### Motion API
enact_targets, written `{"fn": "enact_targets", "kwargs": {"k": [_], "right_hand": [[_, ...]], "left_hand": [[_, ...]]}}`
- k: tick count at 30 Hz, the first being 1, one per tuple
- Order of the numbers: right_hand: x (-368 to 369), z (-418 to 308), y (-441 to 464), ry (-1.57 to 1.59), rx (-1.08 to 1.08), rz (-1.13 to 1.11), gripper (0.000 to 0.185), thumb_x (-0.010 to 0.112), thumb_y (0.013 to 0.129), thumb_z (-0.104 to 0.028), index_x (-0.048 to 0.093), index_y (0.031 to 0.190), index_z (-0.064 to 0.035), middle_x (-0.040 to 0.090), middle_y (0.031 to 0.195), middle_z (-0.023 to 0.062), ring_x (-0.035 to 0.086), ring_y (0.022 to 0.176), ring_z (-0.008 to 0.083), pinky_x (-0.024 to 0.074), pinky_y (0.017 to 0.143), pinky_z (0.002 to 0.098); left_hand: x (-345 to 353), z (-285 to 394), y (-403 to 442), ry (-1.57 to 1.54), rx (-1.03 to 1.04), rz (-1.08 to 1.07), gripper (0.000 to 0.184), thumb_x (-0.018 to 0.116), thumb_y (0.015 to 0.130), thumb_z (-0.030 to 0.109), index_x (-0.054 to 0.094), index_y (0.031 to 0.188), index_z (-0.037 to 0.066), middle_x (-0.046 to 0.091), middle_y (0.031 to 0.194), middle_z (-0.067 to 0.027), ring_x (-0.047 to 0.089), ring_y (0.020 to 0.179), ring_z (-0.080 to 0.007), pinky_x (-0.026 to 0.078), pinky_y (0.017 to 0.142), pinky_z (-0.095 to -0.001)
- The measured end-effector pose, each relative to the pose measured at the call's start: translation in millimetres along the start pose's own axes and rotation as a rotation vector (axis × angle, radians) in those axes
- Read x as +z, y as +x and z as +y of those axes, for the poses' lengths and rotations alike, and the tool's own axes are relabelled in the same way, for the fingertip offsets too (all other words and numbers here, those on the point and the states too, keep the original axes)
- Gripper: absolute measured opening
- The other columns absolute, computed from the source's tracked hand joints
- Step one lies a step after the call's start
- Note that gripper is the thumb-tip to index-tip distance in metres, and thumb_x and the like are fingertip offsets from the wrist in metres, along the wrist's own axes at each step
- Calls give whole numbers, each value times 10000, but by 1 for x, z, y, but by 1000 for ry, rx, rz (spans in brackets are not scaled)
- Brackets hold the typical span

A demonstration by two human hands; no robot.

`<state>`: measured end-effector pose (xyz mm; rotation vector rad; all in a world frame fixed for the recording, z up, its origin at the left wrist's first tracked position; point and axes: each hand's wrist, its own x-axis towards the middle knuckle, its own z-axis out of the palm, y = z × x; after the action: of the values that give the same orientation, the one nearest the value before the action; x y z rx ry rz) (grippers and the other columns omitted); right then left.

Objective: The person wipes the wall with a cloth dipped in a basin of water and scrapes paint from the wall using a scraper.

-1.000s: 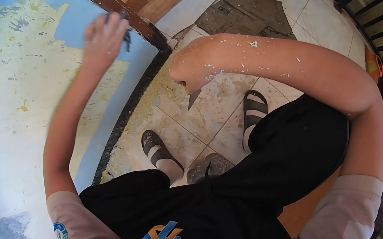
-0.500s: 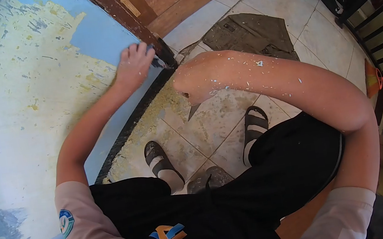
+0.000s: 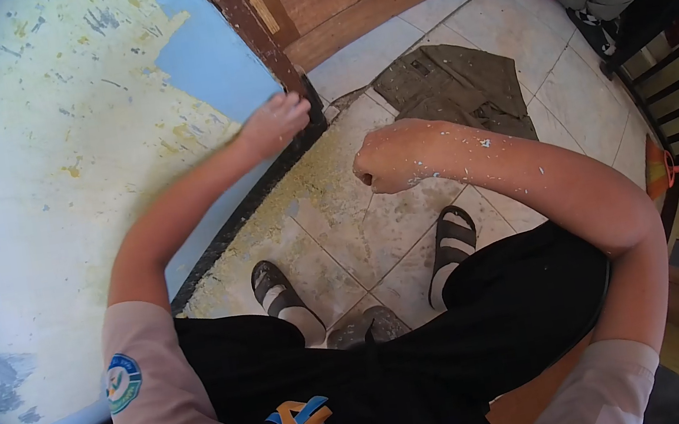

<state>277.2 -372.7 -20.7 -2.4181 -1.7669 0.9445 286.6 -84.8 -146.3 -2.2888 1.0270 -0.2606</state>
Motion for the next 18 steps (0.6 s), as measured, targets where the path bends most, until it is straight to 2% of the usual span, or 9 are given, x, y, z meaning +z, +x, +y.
{"fn": "enact_targets", "kwargs": {"k": [1,3,5,9,13,15,16,17,18], "right_hand": [[1,2,-2,-7,23,17,214,599,847,-150,726,983,-46,708,902,181,690,895,367,541,770,469],[2,2,-1,-85,91,-21,213,590,843,-133,723,982,-42,711,925,175,691,902,366,543,766,473],[2,8,-2,-173,147,-72,214,580,840,-117,720,981,-37,713,948,170,693,909,365,545,761,478],[10,16,-2,-278,211,-116,233,586,826,-131,719,991,-34,723,998,156,701,946,356,554,754,483],[24,29,14,-298,296,-234,290,674,810,-234,750,993,-23,728,1070,166,694,1033,333,556,805,469],[14,30,41,-314,233,-314,322,699,814,-306,751,984,-37,731,1054,162,688,1044,331,553,810,468],[9,34,55,-332,183,-393,363,723,818,-378,752,974,-51,733,1037,159,683,1056,328,549,815,468],[15,49,70,-244,77,-227,480,726,805,-509,746,968,-58,731,1001,167,686,1007,356,546,804,475],[17,47,80,-249,74,-228,480,726,805,-509,746,968,-58,731,1001,167,686,1007,356,546,804,475]], "left_hand": [[24,22,5,-22,38,-168,196,581,864,237,685,1010,160,527,1187,-23,449,1182,-231,339,983,-356],[73,62,-1,11,27,-146,208,598,860,252,712,995,143,538,1180,-44,451,1168,-251,335,983,-384],[77,87,-12,-156,6,-196,234,622,846,284,715,999,134,544,1160,-70,454,1149,-270,332,973,-405],[-44,78,-49,-435,58,-524,359,684,808,416,717,1005,118,566,1115,-102,476,1119,-291,345,941,-405],[-149,29,-126,-1036,-96,-868,494,668,877,543,717,1011,70,620,1025,-177,595,1031,-352,433,934,-443],[-171,16,-182,-1385,-472,-977,532,631,933,542,704,1006,20,636,978,-175,668,921,-310,538,826,-390],[-171,19,-218,-1520,-722,-919,532,620,952,522,692,1013,-2,635,962,-162,673,889,-266,556,767,-352],[-171,27,-257,-1641,-977,-843,532,610,970,501,679,1019,-24,634,946,-149,678,857,-221,573,709,-313],[-170,41,-297,-1666,-1219,-686,568,621,958,513,678,1037,-46,648,947,-155,669,836,-201,558,719,-322]]}}
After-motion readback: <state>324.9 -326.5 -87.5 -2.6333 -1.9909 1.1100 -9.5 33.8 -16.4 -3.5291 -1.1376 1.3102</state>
